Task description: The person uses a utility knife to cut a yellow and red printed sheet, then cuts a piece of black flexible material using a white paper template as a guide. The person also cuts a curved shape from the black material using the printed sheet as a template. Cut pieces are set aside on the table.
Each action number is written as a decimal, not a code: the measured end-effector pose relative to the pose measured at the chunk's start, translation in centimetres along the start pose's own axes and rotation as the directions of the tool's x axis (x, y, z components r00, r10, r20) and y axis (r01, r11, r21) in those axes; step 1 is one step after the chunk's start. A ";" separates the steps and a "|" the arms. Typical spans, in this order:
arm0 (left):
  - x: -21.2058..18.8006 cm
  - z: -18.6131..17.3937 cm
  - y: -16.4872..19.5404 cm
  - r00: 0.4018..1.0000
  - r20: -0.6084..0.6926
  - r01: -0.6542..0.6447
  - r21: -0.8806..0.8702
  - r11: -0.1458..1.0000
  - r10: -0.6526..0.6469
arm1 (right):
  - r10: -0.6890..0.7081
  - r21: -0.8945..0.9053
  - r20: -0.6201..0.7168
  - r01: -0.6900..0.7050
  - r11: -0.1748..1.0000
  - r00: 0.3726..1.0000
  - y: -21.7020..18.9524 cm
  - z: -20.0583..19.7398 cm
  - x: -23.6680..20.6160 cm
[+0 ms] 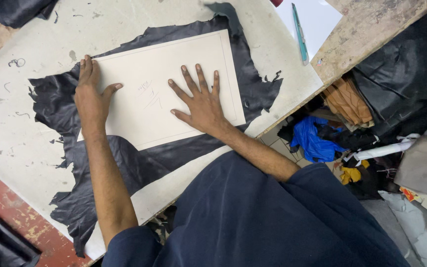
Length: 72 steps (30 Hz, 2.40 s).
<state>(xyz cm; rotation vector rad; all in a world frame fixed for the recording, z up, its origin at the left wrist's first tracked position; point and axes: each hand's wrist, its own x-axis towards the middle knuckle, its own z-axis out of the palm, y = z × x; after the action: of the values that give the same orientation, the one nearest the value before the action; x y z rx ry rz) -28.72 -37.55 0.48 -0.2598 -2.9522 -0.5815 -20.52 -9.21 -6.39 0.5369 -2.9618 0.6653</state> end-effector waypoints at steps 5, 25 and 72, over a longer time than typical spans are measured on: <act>0.1 0.2 0.3 1.000 0.004 0.029 0.017 0.999 -0.029 | -0.014 0.003 -0.012 0.014 1.000 1.000 0.5 -0.5 0.5; -1.5 7.1 0.9 0.991 -0.015 0.133 0.164 0.977 -0.132 | -0.034 -0.050 -0.047 0.032 0.998 0.998 0.9 -0.4 0.2; -2.7 8.1 13.2 0.786 -0.245 0.600 0.080 0.796 -0.568 | 0.141 0.007 -0.372 -0.150 0.989 0.917 20.2 -18.8 -9.6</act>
<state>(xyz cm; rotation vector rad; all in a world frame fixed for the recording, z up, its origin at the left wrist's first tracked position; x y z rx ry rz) -24.23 -22.76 -2.60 0.7254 -2.8101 -0.3938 -18.87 18.92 1.20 0.1623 -2.6610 0.6607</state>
